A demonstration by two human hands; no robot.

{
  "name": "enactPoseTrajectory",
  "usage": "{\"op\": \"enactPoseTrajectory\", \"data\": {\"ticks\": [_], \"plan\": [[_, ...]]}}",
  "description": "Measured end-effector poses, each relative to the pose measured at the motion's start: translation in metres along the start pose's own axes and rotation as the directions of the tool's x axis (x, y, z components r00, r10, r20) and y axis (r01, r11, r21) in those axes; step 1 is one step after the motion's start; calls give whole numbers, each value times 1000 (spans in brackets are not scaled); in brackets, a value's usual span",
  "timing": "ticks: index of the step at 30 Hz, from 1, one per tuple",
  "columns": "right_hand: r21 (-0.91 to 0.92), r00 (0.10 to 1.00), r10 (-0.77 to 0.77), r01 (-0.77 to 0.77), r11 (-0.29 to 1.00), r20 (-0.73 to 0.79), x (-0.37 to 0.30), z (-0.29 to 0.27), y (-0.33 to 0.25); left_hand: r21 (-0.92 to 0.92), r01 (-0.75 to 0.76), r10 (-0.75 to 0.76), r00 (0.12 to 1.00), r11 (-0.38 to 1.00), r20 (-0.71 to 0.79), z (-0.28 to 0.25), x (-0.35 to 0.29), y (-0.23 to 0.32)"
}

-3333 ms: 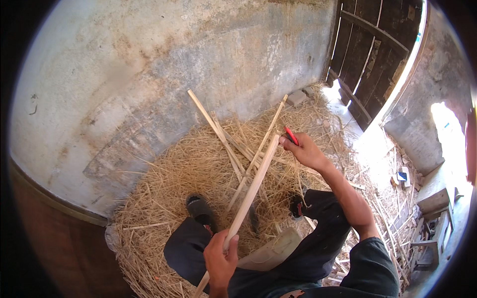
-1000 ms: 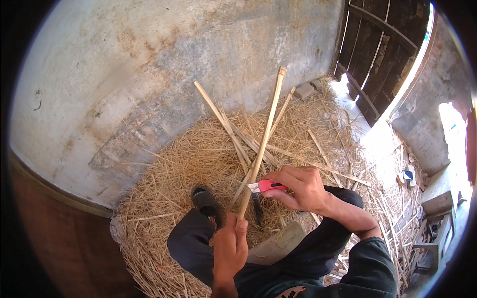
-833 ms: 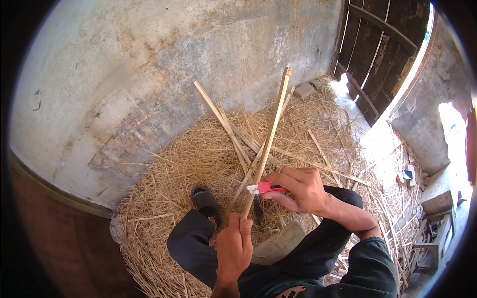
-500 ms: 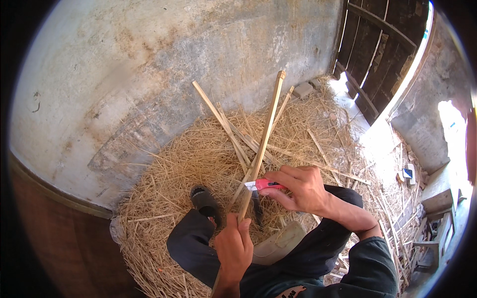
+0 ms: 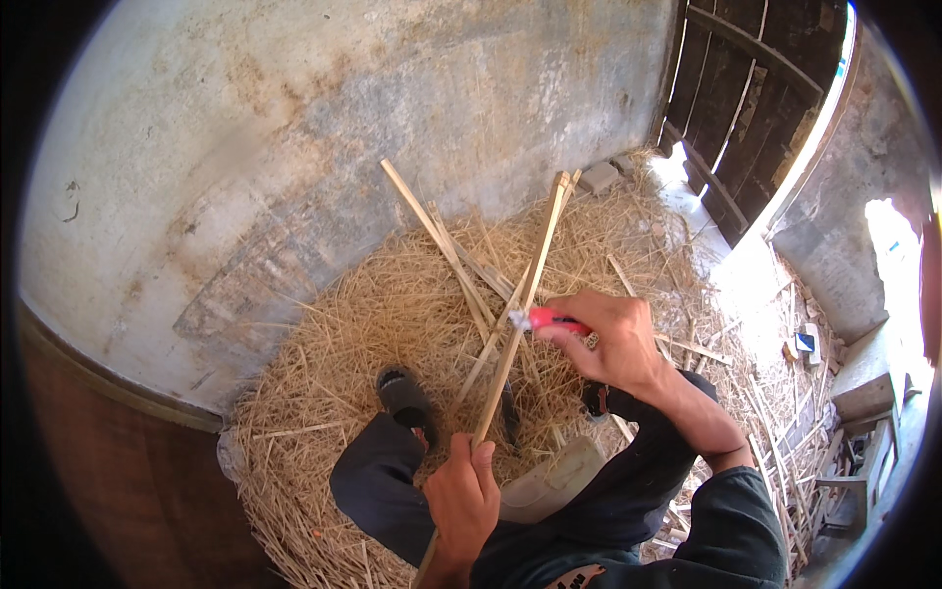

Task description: The person sits on a straw-covered floor and uses a red utility knife to shave thin strips from a long bamboo pole. They repeatedly rotate the pole and scrape its surface to remove the outer layer, creating a pile of shavings.

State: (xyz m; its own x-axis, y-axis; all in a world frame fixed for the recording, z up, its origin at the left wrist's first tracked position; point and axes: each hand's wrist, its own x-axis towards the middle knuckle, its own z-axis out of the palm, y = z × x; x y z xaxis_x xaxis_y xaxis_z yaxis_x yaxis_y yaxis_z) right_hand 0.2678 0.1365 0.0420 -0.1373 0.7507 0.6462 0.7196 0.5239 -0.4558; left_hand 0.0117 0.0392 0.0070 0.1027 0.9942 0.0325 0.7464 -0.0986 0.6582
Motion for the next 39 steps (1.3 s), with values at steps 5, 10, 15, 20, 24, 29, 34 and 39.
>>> {"op": "enactPoseTrajectory", "data": {"ticks": [5, 10, 15, 20, 24, 29, 34, 39], "plan": [[-106, 963, 241, -254, 962, -117, 22, -18, 35, 35, -18, 15, 997, 999, 70, 0, -20, -12], [-244, 967, 212, -241, 939, -143, 25, -27, 48, 30, -22, 20, 998, 999, 65, 3, -24, -16], [-175, 966, 238, -253, 951, -104, 22, -22, 50, -35, -5, 8, 996, 999, 92, 1, -26, -21], [357, 899, 395, -439, 825, 190, 19, -25, 75, -385, 66, 7, 983, 920, 185, -7, -20, -34], [616, 785, 474, -612, 496, 398, 20, -26, 67, -466, 124, -41, 982, 876, 183, -15, -15, -19], [281, 930, 361, -366, 887, 71, 4, -6, 50, -499, 70, -21, 994, 864, 103, -16, -4, -17], [200, 995, -84, 73, 977, 49, -9, 5, 7, -493, 30, -2, 998, 870, 57, -17, 4, -9], [111, 976, -199, 189, 976, 86, -17, 4, -3, -478, 25, -16, 1000, 878, 22, -21, 8, 3]]}}
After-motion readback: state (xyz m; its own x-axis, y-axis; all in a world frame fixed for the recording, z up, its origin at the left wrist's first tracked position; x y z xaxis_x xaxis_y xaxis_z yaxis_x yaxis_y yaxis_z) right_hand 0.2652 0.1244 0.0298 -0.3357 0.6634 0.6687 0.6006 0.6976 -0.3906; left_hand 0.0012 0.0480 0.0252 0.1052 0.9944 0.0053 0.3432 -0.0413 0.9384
